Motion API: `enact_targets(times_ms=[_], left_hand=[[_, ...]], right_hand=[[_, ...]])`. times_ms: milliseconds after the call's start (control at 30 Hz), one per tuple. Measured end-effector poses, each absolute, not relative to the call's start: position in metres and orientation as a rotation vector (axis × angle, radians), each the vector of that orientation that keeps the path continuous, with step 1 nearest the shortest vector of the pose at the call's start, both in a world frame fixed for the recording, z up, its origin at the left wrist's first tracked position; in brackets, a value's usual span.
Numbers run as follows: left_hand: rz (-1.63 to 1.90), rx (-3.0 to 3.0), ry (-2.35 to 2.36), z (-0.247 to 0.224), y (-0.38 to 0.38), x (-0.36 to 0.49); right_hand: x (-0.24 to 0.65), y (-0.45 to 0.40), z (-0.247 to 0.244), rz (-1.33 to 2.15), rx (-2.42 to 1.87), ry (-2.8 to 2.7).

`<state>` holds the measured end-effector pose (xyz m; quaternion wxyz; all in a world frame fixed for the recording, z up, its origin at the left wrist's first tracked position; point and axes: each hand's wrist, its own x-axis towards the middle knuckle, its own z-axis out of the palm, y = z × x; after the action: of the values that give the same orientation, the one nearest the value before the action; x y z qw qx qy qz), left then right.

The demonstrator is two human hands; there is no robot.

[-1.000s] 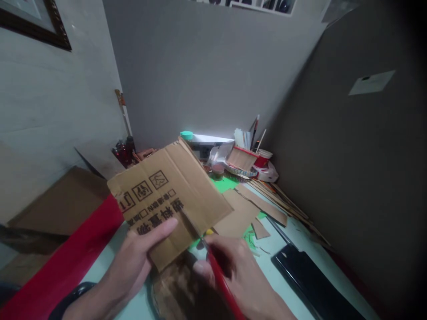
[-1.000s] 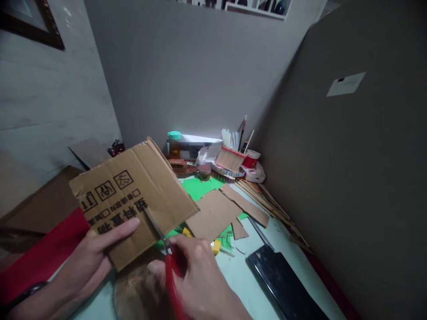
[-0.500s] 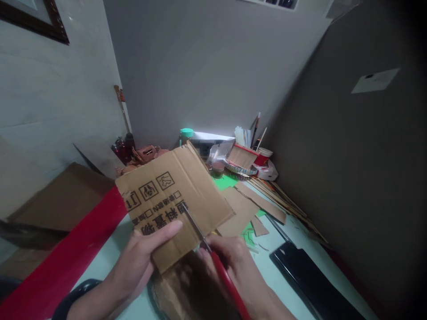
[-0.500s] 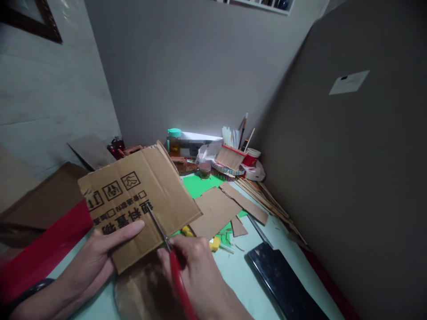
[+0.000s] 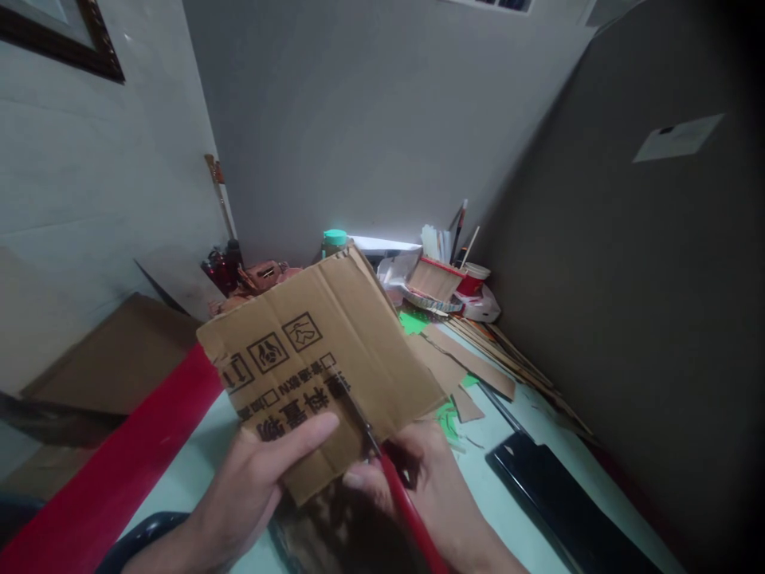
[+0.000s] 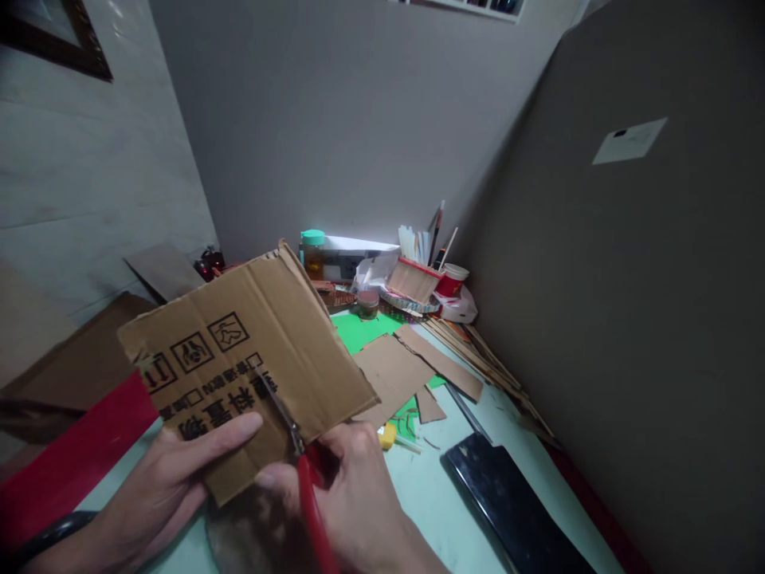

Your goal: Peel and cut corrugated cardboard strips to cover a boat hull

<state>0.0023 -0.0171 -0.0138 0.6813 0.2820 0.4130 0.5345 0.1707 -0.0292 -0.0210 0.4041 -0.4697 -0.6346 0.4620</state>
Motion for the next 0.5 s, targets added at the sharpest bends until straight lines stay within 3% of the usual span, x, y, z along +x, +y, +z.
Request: enact_targets(times_ms=[167,500], left_hand=[[1.182,0.598,0.969,-0.009,-0.017,0.006],[1.429,0.596,1.041,0.005,0.006,-0.005]], right_hand=[[0.17,-0.028,-0.023,0.929,-1.299,-1.702],[0.177,-0.025,-0.019,1.279,-1.26,-1.685]])
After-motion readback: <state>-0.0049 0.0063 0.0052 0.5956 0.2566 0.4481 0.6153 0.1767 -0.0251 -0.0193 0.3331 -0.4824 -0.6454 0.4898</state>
